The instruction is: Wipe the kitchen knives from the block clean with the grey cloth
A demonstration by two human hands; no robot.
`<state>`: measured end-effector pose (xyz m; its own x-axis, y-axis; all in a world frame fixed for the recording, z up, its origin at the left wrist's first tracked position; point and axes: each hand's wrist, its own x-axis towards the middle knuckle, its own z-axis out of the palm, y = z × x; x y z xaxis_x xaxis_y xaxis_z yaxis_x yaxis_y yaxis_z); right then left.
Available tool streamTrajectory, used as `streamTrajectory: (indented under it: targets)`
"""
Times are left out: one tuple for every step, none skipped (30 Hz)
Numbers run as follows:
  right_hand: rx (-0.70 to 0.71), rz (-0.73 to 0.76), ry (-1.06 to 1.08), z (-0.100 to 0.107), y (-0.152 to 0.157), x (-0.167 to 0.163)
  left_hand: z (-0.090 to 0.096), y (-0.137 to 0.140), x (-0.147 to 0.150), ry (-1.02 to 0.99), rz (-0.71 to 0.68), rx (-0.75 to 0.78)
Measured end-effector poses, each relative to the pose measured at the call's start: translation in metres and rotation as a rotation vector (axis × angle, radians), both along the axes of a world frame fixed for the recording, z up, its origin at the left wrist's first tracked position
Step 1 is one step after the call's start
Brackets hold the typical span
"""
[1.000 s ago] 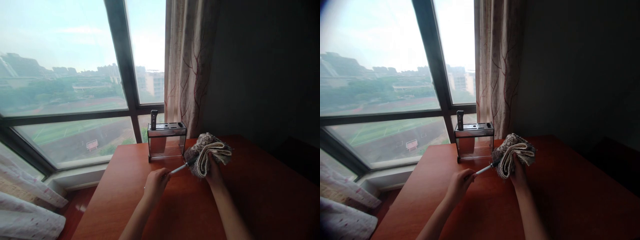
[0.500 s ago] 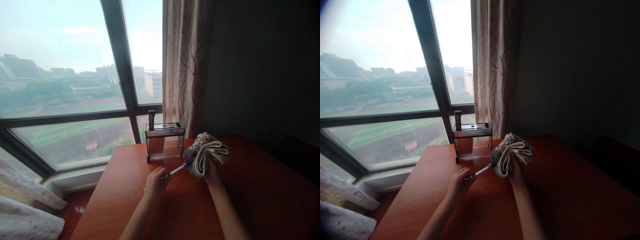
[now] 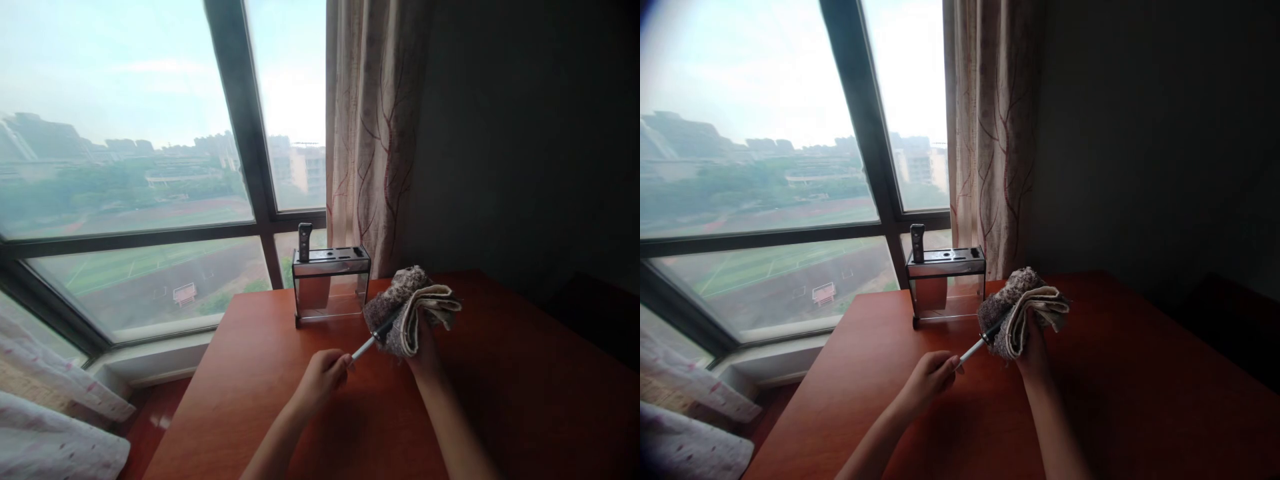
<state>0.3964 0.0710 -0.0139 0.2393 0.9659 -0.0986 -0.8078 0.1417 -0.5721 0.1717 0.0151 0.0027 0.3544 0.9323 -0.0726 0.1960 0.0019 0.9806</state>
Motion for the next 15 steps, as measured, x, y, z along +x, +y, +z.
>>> streamTrajectory:
  targets:
    - [-0.002,0.036,-0.002,0.000,0.000,0.000,0.001,-0.001,0.002,-0.069,-0.010,-0.069]
    - [-0.002,0.071,-0.004,0.000,-0.001,-0.001,0.002,-0.003,0.004,-0.127,-0.014,-0.124]
    - [0.001,0.099,-0.004,0.000,-0.003,-0.001,0.003,-0.004,0.006,-0.176,-0.013,-0.166]
    - [0.008,0.120,-0.002,0.000,-0.006,-0.001,0.004,-0.005,0.007,-0.214,-0.011,-0.190]
    - [0.018,0.132,0.001,-0.001,-0.009,-0.002,0.005,-0.005,0.008,-0.239,-0.005,-0.194]
    - [0.026,0.135,0.001,-0.002,-0.013,-0.003,0.006,-0.005,0.008,-0.244,0.006,-0.177]
    - [0.029,0.137,-0.004,-0.003,-0.016,-0.005,0.006,-0.004,0.008,-0.226,0.021,-0.138]
    - [0.024,0.139,-0.016,-0.004,-0.020,-0.008,0.005,-0.004,0.008,-0.178,0.038,-0.075]
    - [0.010,0.142,-0.032,-0.004,-0.022,-0.012,0.003,-0.003,0.008,-0.101,0.060,0.011]
    - [-0.006,0.141,-0.054,-0.004,-0.023,-0.017,0.002,-0.003,0.008,0.000,0.088,0.117]
    - [-0.021,0.131,-0.079,-0.004,-0.024,-0.022,0.000,-0.004,0.008,0.113,0.122,0.231]
    - [-0.031,0.107,-0.105,-0.002,-0.024,-0.027,-0.001,-0.005,0.008,0.227,0.162,0.343]
    - [-0.033,0.071,-0.130,0.000,-0.023,-0.032,-0.003,-0.006,0.009,0.331,0.208,0.441]
    - [-0.029,0.028,-0.155,0.002,-0.023,-0.037,-0.003,-0.009,0.009,0.419,0.255,0.523]
    - [-0.022,-0.015,-0.181,0.005,-0.022,-0.040,-0.003,-0.011,0.009,0.484,0.291,0.582]
